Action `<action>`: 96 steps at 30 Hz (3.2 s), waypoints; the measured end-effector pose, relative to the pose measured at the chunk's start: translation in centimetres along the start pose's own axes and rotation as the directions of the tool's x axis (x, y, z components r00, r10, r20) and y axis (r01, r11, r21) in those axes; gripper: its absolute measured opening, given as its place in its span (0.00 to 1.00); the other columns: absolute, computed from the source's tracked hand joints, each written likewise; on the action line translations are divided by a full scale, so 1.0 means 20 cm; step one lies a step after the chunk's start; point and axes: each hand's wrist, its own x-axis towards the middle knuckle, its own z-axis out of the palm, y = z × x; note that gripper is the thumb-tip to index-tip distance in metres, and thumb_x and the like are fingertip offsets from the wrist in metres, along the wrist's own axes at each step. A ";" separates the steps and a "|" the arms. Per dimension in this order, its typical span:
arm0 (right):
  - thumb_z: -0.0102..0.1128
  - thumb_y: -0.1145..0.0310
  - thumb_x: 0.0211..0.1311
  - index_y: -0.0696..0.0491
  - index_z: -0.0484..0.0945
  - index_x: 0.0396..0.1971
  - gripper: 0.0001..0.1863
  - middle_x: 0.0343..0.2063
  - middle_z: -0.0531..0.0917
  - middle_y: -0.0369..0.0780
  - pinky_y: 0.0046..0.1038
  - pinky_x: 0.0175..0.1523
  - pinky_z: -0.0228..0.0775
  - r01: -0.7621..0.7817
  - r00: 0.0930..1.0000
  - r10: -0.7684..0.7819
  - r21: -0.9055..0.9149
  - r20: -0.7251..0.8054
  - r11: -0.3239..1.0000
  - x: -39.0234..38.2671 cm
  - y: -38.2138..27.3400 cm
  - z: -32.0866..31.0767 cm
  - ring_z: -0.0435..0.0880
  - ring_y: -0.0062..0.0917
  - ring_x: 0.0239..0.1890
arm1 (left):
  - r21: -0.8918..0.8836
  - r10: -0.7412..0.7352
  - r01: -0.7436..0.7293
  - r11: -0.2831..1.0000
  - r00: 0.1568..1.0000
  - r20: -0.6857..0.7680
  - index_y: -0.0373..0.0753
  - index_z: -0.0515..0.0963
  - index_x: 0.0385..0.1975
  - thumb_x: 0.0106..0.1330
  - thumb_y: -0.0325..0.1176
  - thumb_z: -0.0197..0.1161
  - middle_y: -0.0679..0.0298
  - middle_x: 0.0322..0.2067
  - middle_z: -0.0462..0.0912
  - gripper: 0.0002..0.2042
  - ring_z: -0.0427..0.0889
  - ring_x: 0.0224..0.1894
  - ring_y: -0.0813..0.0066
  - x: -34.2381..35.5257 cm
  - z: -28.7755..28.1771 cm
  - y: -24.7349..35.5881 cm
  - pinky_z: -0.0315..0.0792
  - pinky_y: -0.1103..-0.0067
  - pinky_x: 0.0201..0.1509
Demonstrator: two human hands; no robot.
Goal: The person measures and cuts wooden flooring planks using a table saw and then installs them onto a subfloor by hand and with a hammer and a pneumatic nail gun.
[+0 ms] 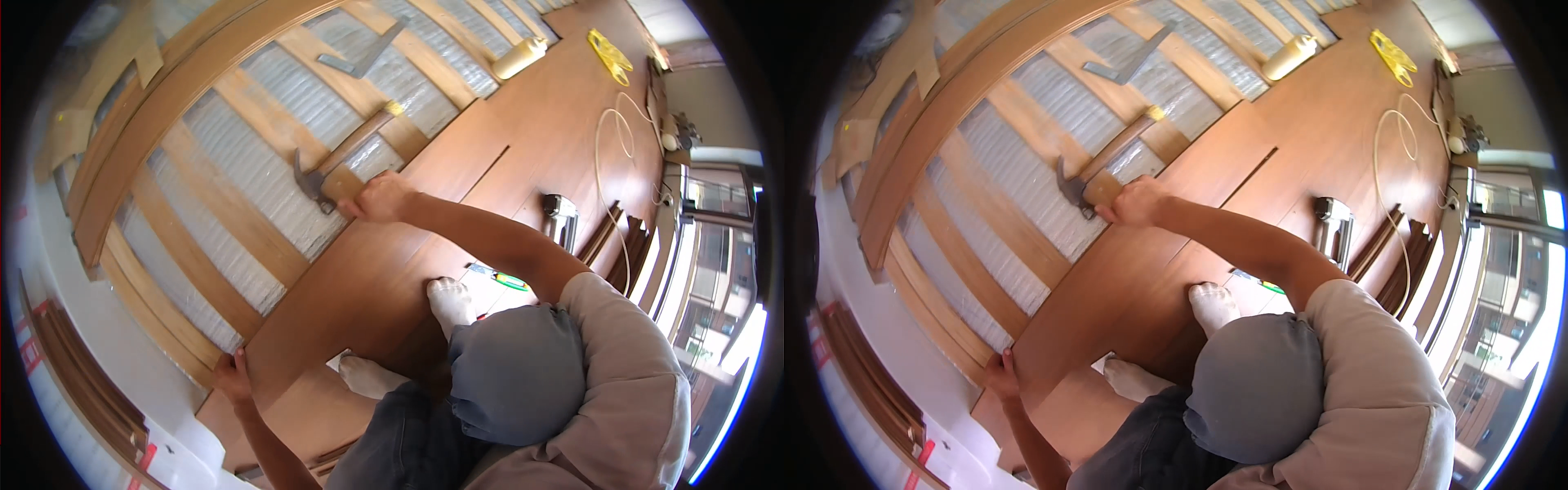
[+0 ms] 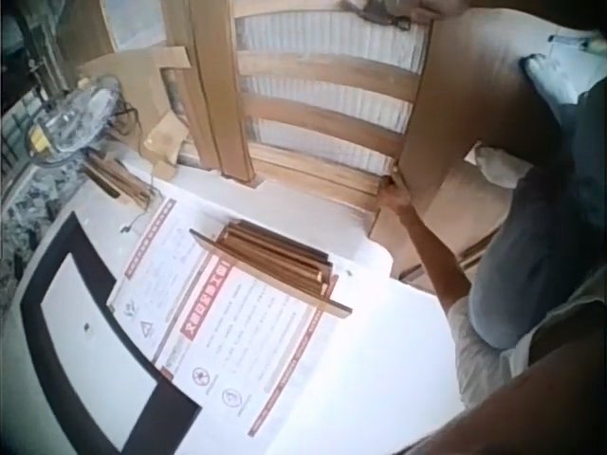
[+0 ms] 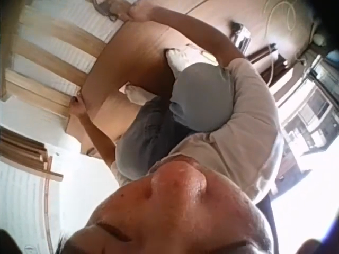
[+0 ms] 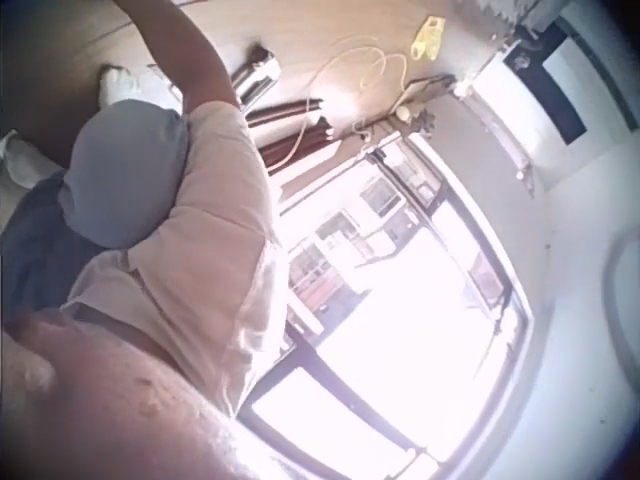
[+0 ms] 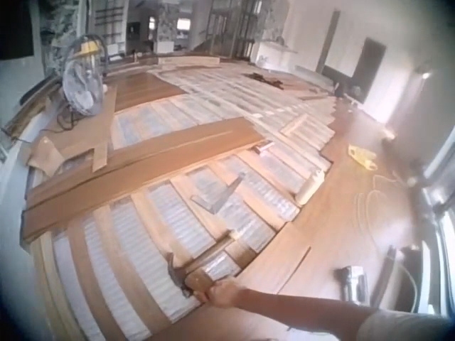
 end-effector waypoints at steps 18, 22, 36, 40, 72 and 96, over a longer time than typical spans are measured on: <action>0.48 0.54 0.76 0.56 0.81 0.18 0.28 0.17 0.81 0.52 0.47 0.26 0.75 0.059 0.893 -0.166 -0.255 -0.419 0.965 0.13 0.47 0.37 0.82 0.49 0.20 | 0.119 -0.030 0.022 0.993 0.998 0.061 0.39 0.82 0.19 0.58 0.72 0.58 0.56 0.25 0.85 0.35 0.84 0.33 0.56 0.12 0.21 0.19 0.77 0.65 0.41; 0.48 0.52 0.75 0.56 0.80 0.15 0.30 0.17 0.81 0.52 0.49 0.26 0.75 0.050 0.869 -0.187 -0.295 -0.459 0.954 0.10 0.42 0.41 0.82 0.50 0.19 | 0.140 -0.018 0.006 0.990 0.997 0.078 0.39 0.83 0.21 0.57 0.67 0.64 0.56 0.27 0.84 0.31 0.83 0.34 0.55 0.13 0.24 0.15 0.77 0.64 0.38; 0.65 0.69 0.62 0.56 0.83 0.35 0.06 0.35 0.83 0.43 0.37 0.46 0.77 0.339 0.726 -0.190 0.103 -0.661 0.935 -0.12 0.20 0.34 0.82 0.38 0.40 | -0.032 0.220 -0.238 0.971 0.937 -0.272 0.36 0.79 0.33 0.67 0.37 0.67 0.54 0.34 0.79 0.10 0.76 0.38 0.52 0.01 0.29 0.12 0.70 0.62 0.42; 0.65 0.70 0.62 0.53 0.83 0.44 0.11 0.42 0.84 0.40 0.36 0.54 0.75 0.302 0.725 -0.171 0.085 -0.667 0.949 -0.23 0.28 0.36 0.81 0.36 0.47 | -0.034 0.131 -0.142 0.989 0.965 -0.225 0.36 0.78 0.34 0.68 0.41 0.66 0.54 0.37 0.77 0.13 0.73 0.40 0.51 0.01 0.37 0.15 0.69 0.60 0.45; 0.54 0.53 0.72 0.57 0.55 0.73 0.38 0.75 0.55 0.47 0.40 0.78 0.47 0.043 0.853 0.029 0.126 -0.520 0.991 -0.22 0.67 0.25 0.49 0.41 0.78 | -0.212 0.032 0.004 0.977 0.985 0.167 0.31 0.76 0.34 0.60 0.48 0.73 0.53 0.33 0.73 0.23 0.72 0.38 0.54 0.16 0.36 -0.03 0.68 0.61 0.45; 0.64 0.58 0.66 0.54 0.79 0.34 0.13 0.39 0.78 0.41 0.38 0.57 0.68 -0.047 0.704 0.122 0.126 -0.699 0.991 -0.27 0.96 0.28 0.75 0.37 0.48 | 0.032 -0.337 0.341 0.939 0.936 -0.103 0.26 0.76 0.40 0.79 0.52 0.44 0.42 0.38 0.79 0.28 0.75 0.42 0.41 0.22 0.44 0.24 0.71 0.56 0.48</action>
